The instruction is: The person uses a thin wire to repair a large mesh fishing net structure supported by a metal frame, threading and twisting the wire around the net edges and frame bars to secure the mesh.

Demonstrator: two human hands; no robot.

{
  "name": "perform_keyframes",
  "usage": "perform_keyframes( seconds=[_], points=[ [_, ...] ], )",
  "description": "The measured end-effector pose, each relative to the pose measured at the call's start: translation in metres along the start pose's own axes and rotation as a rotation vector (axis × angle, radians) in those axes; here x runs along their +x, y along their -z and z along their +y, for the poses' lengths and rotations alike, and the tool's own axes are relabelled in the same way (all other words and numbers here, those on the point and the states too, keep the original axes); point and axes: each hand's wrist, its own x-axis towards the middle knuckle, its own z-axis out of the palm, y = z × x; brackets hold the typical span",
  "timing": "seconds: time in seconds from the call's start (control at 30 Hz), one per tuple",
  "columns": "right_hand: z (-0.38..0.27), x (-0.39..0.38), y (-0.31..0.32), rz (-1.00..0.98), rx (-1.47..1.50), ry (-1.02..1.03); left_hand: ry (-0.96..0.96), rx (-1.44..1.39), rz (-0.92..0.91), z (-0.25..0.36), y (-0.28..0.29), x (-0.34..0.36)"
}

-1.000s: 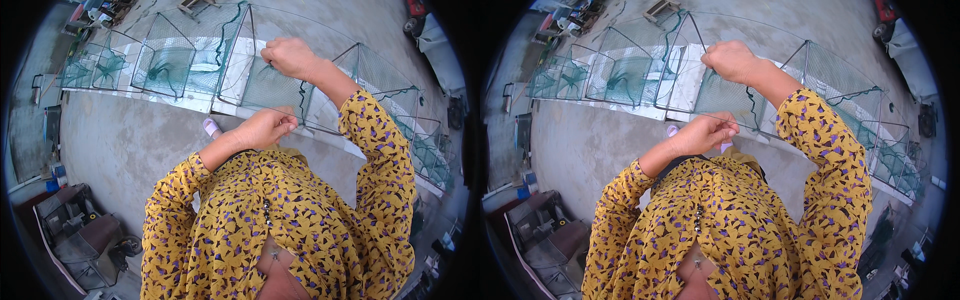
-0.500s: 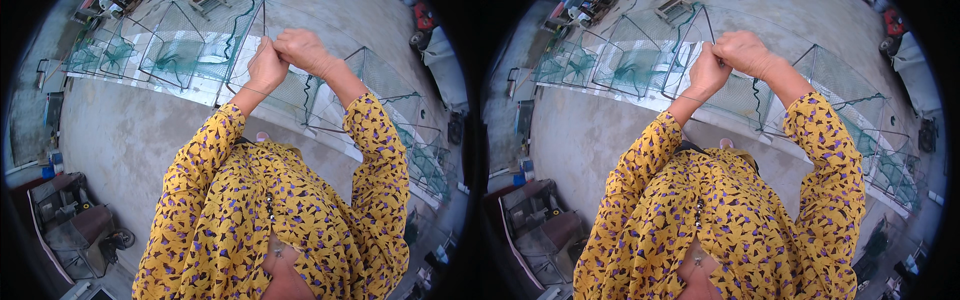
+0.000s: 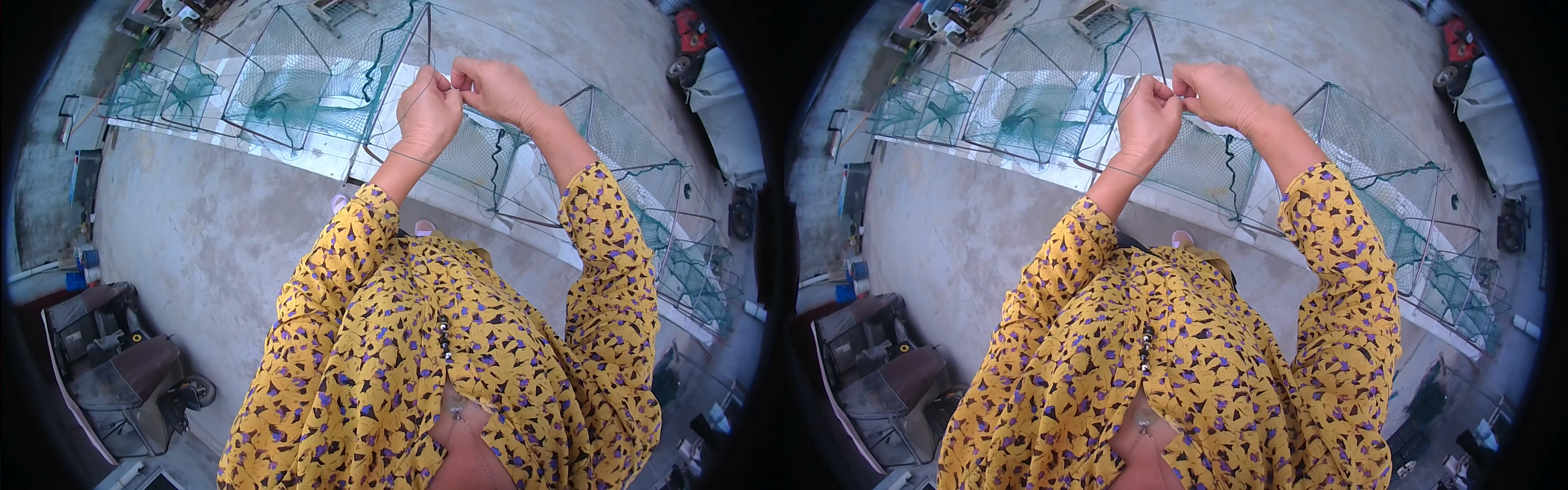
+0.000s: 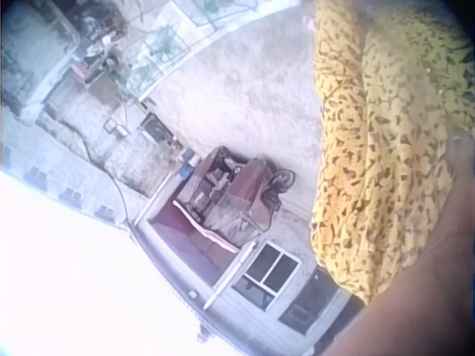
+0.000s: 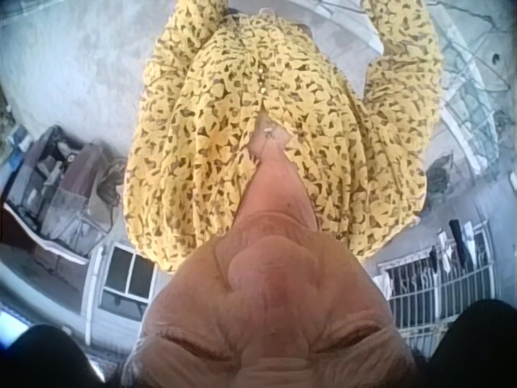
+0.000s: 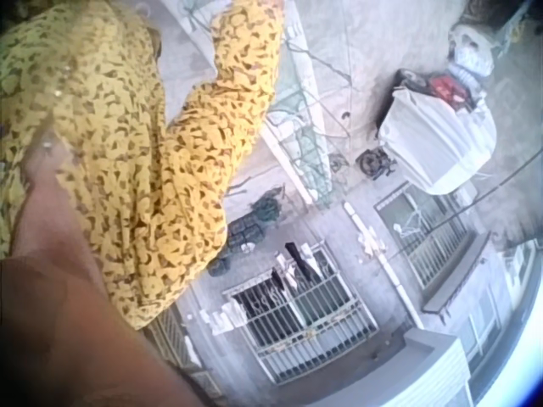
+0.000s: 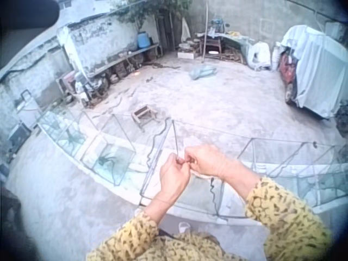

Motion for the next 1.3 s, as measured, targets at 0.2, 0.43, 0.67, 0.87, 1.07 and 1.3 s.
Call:
perform_keyframes(
  seconds=[0.2, 0.43, 0.67, 0.87, 1.07, 1.3],
  points=[
    [0.002, -0.005, 0.017, 0.072, 0.305, -0.126, -0.124, 0.197, -0.061, 0.005, 0.003, 0.000],
    [-0.069, -0.020, 0.040, 0.012, 0.231, 0.311, -0.162, -0.192, -0.069, -0.013, -0.007, 0.005],
    [-0.051, -0.058, 0.075, 0.010, 0.123, 0.160, -0.090, 0.186, -0.031, 0.000, 0.008, 0.007],
    [-0.018, -0.126, 0.119, 0.122, 0.394, -0.260, -0.059, 0.129, -0.034, -0.008, 0.004, 0.011],
    [0.008, -0.170, 0.126, 0.220, 0.473, -0.584, -0.034, 0.094, -0.058, -0.015, 0.000, 0.013],
    [-0.008, -0.143, 0.108, 0.486, 0.879, -0.442, -0.078, 0.108, -0.008, -0.023, -0.003, 0.016]
  ],
)
